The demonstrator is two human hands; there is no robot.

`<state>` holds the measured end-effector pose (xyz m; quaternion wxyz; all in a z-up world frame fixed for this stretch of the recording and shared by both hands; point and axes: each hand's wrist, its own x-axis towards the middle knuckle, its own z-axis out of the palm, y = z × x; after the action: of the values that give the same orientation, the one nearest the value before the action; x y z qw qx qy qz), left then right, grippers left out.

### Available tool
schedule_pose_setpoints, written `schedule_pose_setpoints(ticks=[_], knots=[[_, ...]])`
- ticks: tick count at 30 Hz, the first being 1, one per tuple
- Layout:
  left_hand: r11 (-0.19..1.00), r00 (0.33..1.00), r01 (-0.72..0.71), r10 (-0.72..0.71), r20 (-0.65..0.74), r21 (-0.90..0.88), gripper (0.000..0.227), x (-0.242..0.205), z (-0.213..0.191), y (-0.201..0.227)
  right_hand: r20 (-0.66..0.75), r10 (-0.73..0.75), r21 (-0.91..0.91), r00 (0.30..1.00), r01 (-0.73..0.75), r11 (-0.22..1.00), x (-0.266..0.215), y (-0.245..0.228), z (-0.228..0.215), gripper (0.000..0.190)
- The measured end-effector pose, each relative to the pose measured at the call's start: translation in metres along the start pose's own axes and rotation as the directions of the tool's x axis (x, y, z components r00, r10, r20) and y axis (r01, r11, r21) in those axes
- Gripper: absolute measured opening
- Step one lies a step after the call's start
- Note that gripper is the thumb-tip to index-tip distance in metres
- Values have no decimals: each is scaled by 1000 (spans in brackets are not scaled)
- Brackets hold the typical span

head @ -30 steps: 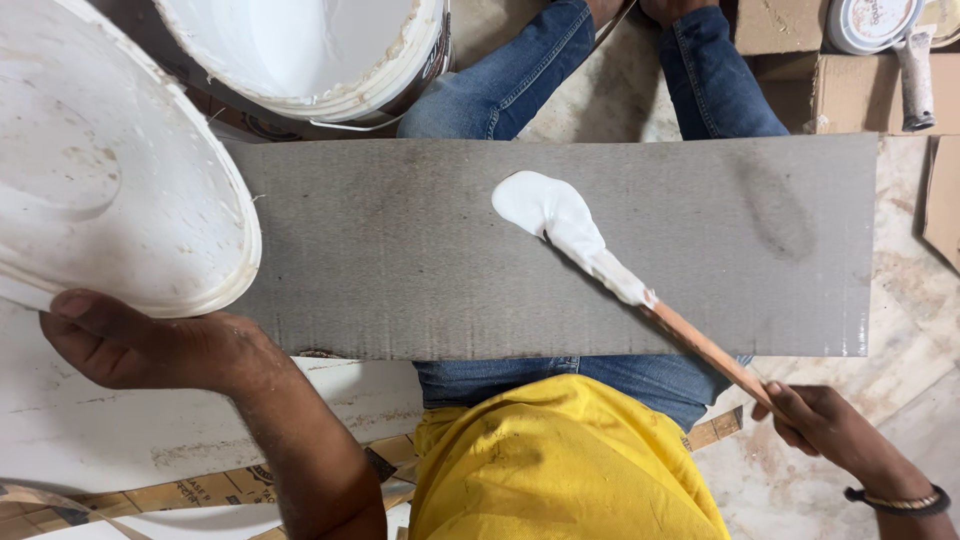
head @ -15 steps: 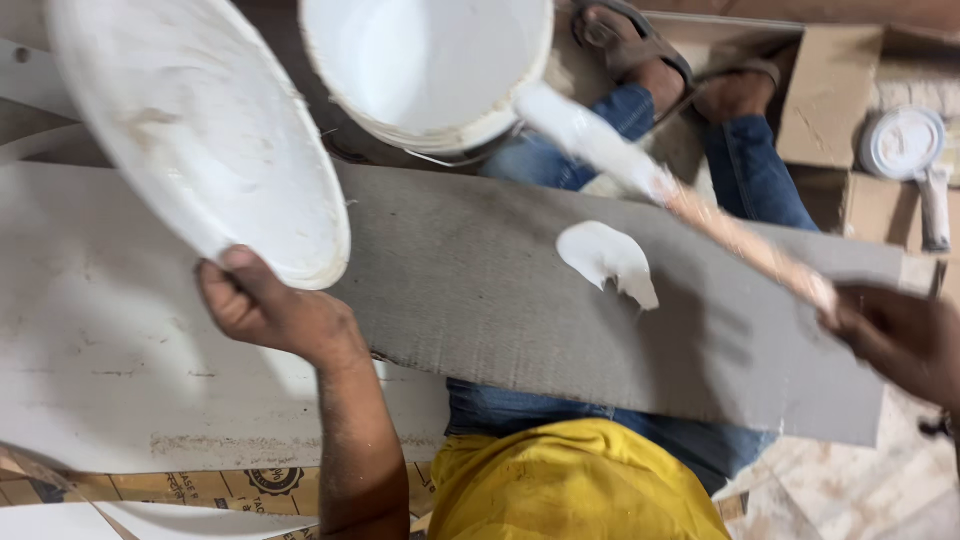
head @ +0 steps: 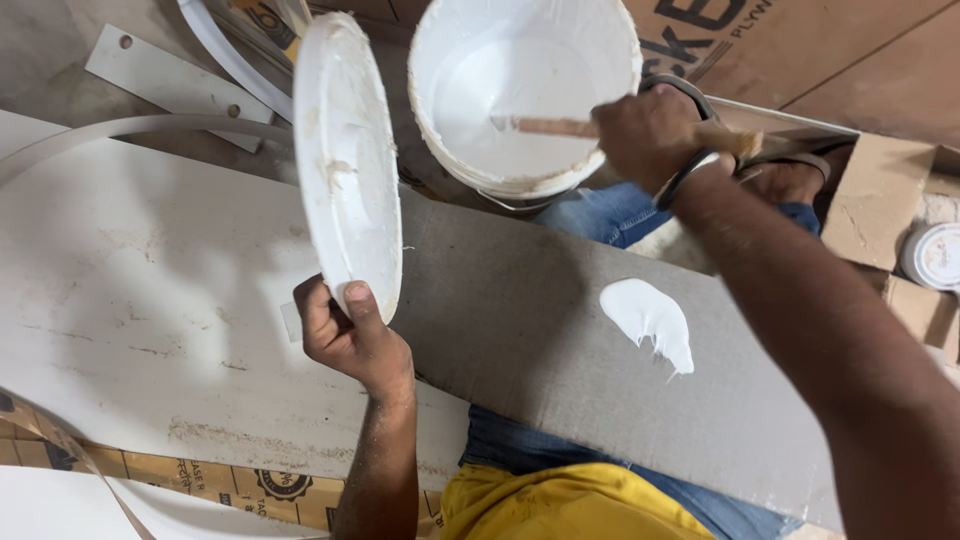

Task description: The person scoops white paint from a bucket using a wooden stick and spreads it onto a rectangular board with a small scraper. They smooth the paint across the surface and then lift the board to inspect the coated side.

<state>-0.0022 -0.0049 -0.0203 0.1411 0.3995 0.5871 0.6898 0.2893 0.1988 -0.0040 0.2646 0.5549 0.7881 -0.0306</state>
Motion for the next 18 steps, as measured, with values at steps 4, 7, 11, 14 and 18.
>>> schedule_pose_setpoints(ticks=[4, 7, 11, 14, 18], knots=[[1000, 1000, 8, -8, 2, 4, 47, 6, 3, -1, -43, 57, 449, 997, -31, 893, -8, 11, 4, 28], [999, 1000, 9, -9, -6, 46, 50, 11, -1, -9, 24, 52, 652, 998, -55, 756, -47, 48, 16, 30], [999, 1000, -16, 16, -11, 39, 52, 14, -3, -15, -156, 127, 707, 980, 21, 707, -109, 82, 63, 28], [999, 999, -3, 4, -33, 38, 53, 17, 3, -19, -371, 176, 805, 912, 221, 551, -128, 78, 124, 33], [999, 999, 18, -17, -37, 27, 54, 19, 11, -22, -440, 248, 746, 863, 197, 636, -102, 69, 182, 27]])
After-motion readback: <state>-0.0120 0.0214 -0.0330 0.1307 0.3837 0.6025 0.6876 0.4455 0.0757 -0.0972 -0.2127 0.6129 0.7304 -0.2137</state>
